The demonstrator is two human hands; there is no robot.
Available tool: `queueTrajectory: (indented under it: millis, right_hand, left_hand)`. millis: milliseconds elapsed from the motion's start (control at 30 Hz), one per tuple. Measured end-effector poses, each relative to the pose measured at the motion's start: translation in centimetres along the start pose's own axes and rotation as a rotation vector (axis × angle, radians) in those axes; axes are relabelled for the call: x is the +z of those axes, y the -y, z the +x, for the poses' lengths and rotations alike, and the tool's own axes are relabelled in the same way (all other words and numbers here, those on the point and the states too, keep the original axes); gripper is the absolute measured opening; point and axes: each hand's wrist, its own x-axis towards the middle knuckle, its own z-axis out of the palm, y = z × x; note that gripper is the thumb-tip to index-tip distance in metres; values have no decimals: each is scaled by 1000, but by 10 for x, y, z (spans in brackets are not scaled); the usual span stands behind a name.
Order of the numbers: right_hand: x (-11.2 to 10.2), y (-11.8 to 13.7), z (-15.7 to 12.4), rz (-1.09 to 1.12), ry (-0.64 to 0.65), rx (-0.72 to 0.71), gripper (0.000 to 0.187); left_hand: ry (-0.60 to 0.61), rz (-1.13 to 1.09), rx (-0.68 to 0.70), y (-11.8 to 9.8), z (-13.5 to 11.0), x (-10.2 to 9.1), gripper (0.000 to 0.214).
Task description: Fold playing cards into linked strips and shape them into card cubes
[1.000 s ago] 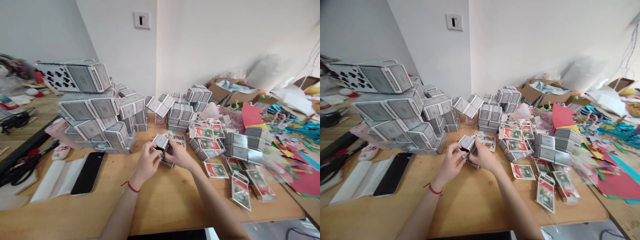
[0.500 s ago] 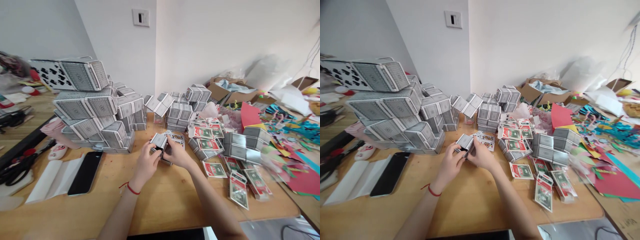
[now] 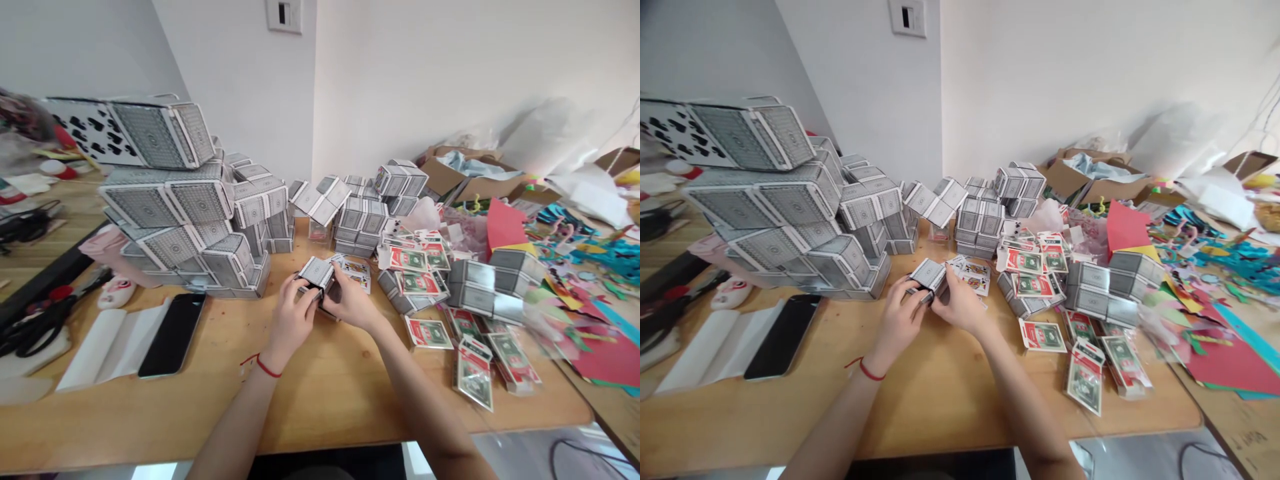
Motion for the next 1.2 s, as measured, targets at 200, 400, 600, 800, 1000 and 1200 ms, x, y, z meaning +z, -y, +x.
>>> queueTrajectory:
  millis: [200, 400, 600, 800, 1000, 1200]
  right_hand:
    - [2, 0, 1, 9, -36, 14, 73]
    - [4, -4, 3, 15, -42, 7, 75]
    - [-1, -7, 5, 8, 5, -43, 78]
    - [-5, -7, 5, 22, 28, -50, 78]
    - [-5, -7, 5, 21, 33, -38, 77]
    - [-4, -7, 5, 3, 28, -49, 78]
  left_hand:
    - [-18, 13, 22, 1, 0, 4, 23]
    - [-56, -23, 13, 2, -1, 6, 23]
    - [-27, -24, 26, 4, 0, 4, 21]
    - [-37, -37, 33, 6, -1, 4, 21]
    - [-47, -52, 36, 6, -1, 3, 21]
    - [-61, -61, 33, 6, -3, 3, 21]
